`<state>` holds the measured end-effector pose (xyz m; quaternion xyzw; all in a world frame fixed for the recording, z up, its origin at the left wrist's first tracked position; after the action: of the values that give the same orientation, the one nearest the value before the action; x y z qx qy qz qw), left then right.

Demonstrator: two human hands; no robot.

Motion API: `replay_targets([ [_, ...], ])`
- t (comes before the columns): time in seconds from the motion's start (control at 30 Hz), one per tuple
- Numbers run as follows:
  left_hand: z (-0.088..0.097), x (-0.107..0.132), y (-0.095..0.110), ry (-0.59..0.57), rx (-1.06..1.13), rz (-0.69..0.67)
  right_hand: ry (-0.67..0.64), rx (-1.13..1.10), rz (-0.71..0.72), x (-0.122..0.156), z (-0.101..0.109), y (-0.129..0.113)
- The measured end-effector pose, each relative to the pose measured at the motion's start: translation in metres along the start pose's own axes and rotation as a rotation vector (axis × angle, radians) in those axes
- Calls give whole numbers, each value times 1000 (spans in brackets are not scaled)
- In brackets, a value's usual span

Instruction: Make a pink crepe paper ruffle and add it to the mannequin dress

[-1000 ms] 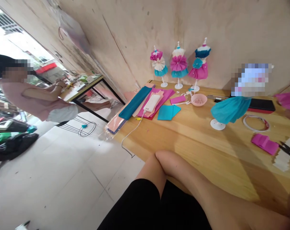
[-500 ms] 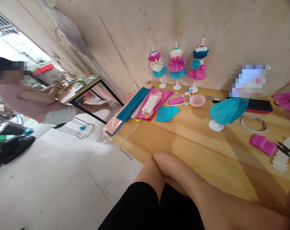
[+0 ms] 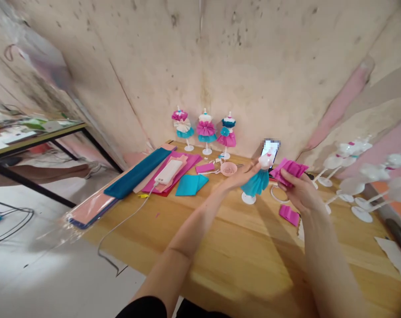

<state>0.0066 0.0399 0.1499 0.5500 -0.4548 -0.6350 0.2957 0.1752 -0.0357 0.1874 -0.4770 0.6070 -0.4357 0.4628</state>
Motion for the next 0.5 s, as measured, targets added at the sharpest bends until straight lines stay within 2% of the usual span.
replay_targets([
  [0.1, -7, 3, -14, -140, -27, 13, -10, -14, -20, 2, -4, 3],
  [0.23, -4, 4, -6, -210, -48, -54, -36, -21, -27, 2, -6, 4],
  [0.4, -3, 6, 3, -215, -22, -41, -38, -20, -1, -2, 1, 1],
  [0.5, -10, 10, 3, -162, -25, -15, -25, -37, -22, -4, 6, 1],
])
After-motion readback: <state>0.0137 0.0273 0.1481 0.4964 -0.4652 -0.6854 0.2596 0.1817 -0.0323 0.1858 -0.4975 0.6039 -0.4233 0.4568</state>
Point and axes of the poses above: each hand's wrist, its own x-axis away from the middle knuckle, its own z-axis out of the back of the hand, y = z × x, the point moved 4 cm from there along -x, towards the middle knuckle, and after that the axes turned 8 degrees about y, right-handed, at the moved point
